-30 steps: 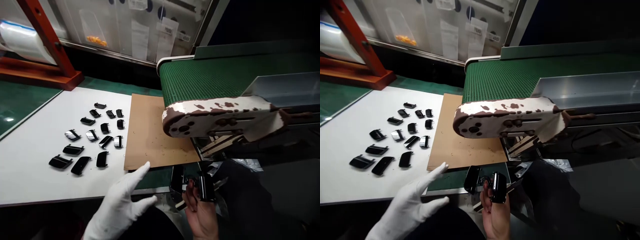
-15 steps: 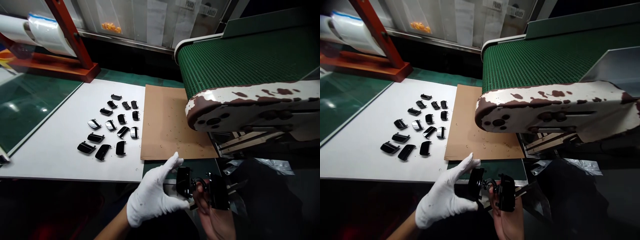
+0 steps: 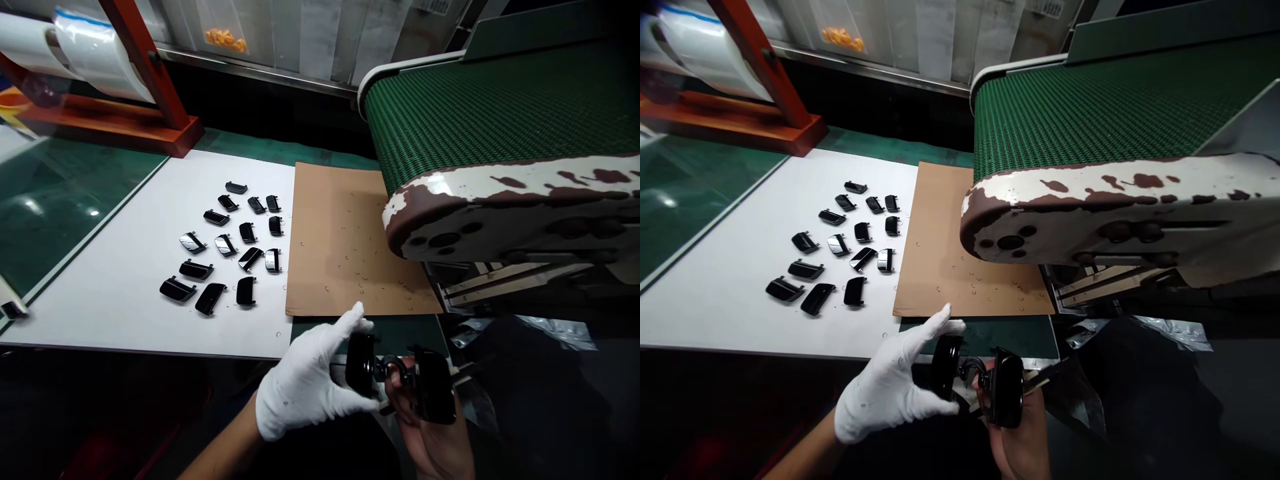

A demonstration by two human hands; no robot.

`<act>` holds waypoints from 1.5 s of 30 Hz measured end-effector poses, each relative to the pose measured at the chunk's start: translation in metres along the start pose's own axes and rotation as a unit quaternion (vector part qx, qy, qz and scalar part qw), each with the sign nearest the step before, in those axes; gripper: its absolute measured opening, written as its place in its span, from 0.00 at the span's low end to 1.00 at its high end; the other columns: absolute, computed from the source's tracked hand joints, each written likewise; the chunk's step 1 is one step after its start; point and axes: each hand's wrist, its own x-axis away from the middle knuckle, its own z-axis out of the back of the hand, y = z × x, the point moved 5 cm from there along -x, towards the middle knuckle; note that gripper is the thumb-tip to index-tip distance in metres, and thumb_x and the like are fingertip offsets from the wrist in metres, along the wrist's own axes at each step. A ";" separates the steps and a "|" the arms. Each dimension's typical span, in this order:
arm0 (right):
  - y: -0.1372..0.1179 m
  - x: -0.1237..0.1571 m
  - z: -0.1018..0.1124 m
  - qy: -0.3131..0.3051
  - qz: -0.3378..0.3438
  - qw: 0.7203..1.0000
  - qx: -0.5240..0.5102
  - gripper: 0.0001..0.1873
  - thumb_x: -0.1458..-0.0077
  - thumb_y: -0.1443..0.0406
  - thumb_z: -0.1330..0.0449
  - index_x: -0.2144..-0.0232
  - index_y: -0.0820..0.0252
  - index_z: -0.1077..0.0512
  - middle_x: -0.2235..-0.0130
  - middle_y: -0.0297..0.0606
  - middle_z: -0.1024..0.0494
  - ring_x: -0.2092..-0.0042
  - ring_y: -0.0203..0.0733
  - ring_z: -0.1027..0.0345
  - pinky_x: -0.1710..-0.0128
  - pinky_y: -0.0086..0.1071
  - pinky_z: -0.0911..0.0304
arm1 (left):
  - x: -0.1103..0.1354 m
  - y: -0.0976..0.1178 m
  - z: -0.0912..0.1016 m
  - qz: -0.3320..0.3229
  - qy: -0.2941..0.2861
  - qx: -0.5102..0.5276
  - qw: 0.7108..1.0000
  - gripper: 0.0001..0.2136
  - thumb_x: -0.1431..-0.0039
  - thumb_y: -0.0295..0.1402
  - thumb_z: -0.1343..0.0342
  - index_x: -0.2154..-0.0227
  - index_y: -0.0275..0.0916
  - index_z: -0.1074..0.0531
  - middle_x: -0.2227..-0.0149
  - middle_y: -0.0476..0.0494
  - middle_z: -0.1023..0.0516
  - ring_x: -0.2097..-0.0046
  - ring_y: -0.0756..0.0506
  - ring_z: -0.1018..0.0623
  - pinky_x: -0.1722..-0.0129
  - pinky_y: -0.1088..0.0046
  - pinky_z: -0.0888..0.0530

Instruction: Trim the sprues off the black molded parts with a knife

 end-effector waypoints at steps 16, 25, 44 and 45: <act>-0.018 -0.001 -0.018 -0.089 0.048 0.993 0.054 0.13 0.65 0.56 0.26 0.74 0.51 0.19 0.79 0.34 0.22 0.79 0.38 0.29 0.79 0.28 0.31 | -0.007 0.019 0.006 -0.092 -0.100 -0.199 0.971 0.41 0.44 0.39 0.36 0.34 0.47 0.53 0.43 0.38 0.28 0.46 0.39 0.24 0.46 0.61 0.29; -0.018 -0.001 -0.022 -0.106 0.044 0.992 0.050 0.15 0.66 0.53 0.25 0.74 0.51 0.18 0.78 0.34 0.21 0.77 0.36 0.29 0.76 0.24 0.31 | -0.007 0.020 0.002 -0.101 -0.129 -0.217 0.962 0.38 0.45 0.37 0.34 0.37 0.42 0.49 0.42 0.37 0.28 0.45 0.40 0.25 0.45 0.63 0.31; -0.020 -0.002 -0.006 -0.143 0.037 0.983 0.112 0.11 0.61 0.58 0.27 0.74 0.54 0.19 0.76 0.38 0.20 0.75 0.43 0.27 0.76 0.31 0.30 | 0.008 0.016 -0.003 -0.060 -0.058 -0.103 0.991 0.48 0.51 0.32 0.30 0.34 0.55 0.56 0.46 0.46 0.26 0.48 0.42 0.24 0.46 0.67 0.28; -0.020 -0.002 -0.005 -0.141 0.035 0.984 0.106 0.11 0.62 0.58 0.26 0.74 0.54 0.20 0.76 0.38 0.20 0.75 0.44 0.26 0.75 0.32 0.29 | 0.011 0.014 -0.006 -0.053 -0.038 -0.090 0.994 0.48 0.52 0.33 0.30 0.34 0.56 0.55 0.45 0.47 0.26 0.48 0.42 0.24 0.46 0.67 0.28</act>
